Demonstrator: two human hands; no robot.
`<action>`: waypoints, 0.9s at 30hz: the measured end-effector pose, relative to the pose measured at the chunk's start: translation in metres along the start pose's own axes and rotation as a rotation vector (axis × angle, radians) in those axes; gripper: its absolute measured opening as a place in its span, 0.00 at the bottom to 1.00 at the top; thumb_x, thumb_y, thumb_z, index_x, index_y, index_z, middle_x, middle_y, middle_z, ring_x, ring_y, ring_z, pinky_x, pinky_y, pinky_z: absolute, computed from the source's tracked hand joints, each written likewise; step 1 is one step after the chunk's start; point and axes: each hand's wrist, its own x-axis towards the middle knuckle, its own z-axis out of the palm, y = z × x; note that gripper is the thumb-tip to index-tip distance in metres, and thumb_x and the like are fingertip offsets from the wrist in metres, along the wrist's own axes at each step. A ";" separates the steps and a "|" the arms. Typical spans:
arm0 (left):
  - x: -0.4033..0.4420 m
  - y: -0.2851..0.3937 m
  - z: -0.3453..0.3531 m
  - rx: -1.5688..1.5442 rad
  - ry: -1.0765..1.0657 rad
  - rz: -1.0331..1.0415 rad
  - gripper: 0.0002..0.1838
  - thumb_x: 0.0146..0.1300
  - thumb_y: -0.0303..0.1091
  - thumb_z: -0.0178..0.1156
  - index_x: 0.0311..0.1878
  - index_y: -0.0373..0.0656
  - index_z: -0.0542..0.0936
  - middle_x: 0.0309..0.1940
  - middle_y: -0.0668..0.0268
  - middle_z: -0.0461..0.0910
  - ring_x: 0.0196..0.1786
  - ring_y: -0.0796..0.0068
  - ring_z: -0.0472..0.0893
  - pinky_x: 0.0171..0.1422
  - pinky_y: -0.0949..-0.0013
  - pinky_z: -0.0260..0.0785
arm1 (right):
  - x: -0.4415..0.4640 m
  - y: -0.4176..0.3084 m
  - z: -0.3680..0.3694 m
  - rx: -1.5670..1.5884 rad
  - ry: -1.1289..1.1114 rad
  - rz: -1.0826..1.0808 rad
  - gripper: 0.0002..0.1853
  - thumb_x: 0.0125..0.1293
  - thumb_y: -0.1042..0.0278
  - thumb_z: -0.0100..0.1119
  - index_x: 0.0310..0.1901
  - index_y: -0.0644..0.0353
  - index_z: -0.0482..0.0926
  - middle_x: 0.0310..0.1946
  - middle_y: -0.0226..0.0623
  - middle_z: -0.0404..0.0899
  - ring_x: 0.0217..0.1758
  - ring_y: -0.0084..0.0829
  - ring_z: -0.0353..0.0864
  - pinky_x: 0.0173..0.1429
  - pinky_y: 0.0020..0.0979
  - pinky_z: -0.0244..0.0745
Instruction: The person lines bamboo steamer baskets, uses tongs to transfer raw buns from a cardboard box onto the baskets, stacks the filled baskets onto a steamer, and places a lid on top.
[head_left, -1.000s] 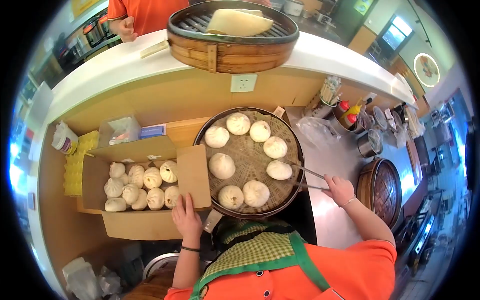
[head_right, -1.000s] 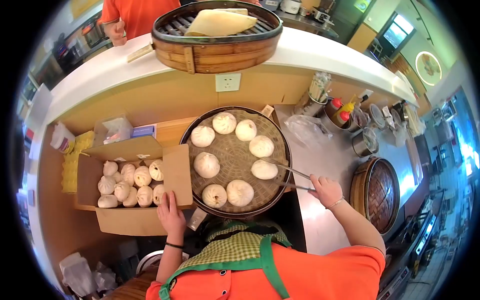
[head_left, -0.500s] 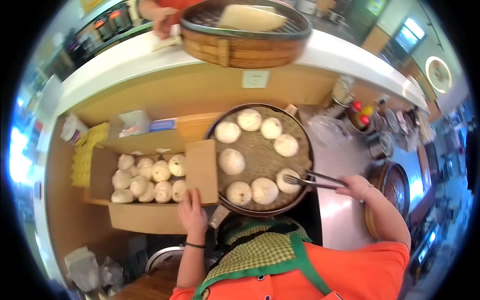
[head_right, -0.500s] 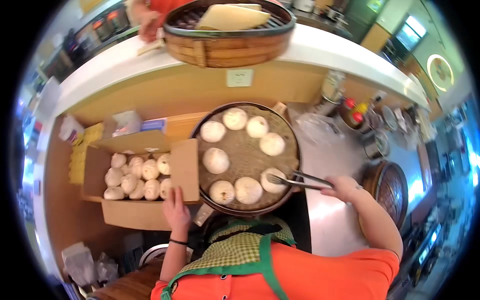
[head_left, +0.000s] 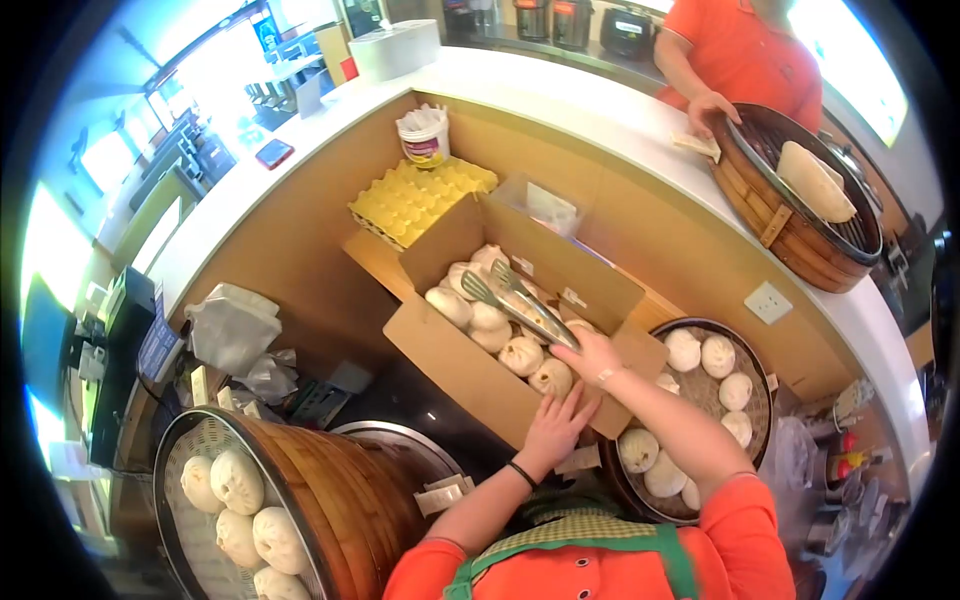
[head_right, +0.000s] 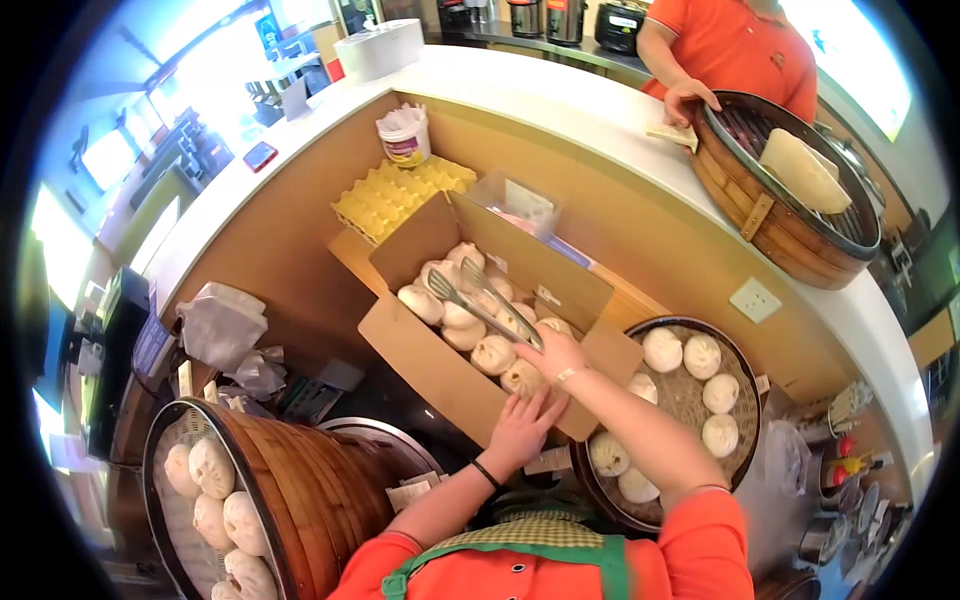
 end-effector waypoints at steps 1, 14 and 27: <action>-0.001 0.000 0.000 0.011 0.009 -0.006 0.32 0.52 0.30 0.53 0.64 0.54 0.67 0.62 0.58 0.66 0.50 0.63 0.73 0.65 0.55 0.58 | 0.025 -0.006 0.014 0.002 -0.023 0.020 0.32 0.57 0.41 0.57 0.50 0.65 0.72 0.42 0.55 0.77 0.46 0.52 0.77 0.49 0.42 0.72; -0.005 -0.008 -0.006 -0.038 0.022 0.008 0.29 0.53 0.30 0.51 0.62 0.56 0.70 0.62 0.60 0.66 0.49 0.68 0.73 0.64 0.61 0.58 | 0.072 0.018 0.070 0.165 -0.173 0.176 0.23 0.65 0.45 0.50 0.47 0.60 0.73 0.27 0.39 0.78 0.23 0.34 0.77 0.26 0.34 0.70; -0.007 -0.008 0.009 0.021 -0.065 0.031 0.29 0.49 0.29 0.53 0.59 0.55 0.72 0.61 0.55 0.68 0.49 0.59 0.74 0.60 0.50 0.61 | -0.182 0.070 -0.095 1.153 -0.438 0.393 0.20 0.72 0.52 0.42 0.53 0.59 0.71 0.24 0.29 0.70 0.16 0.16 0.61 0.18 0.18 0.59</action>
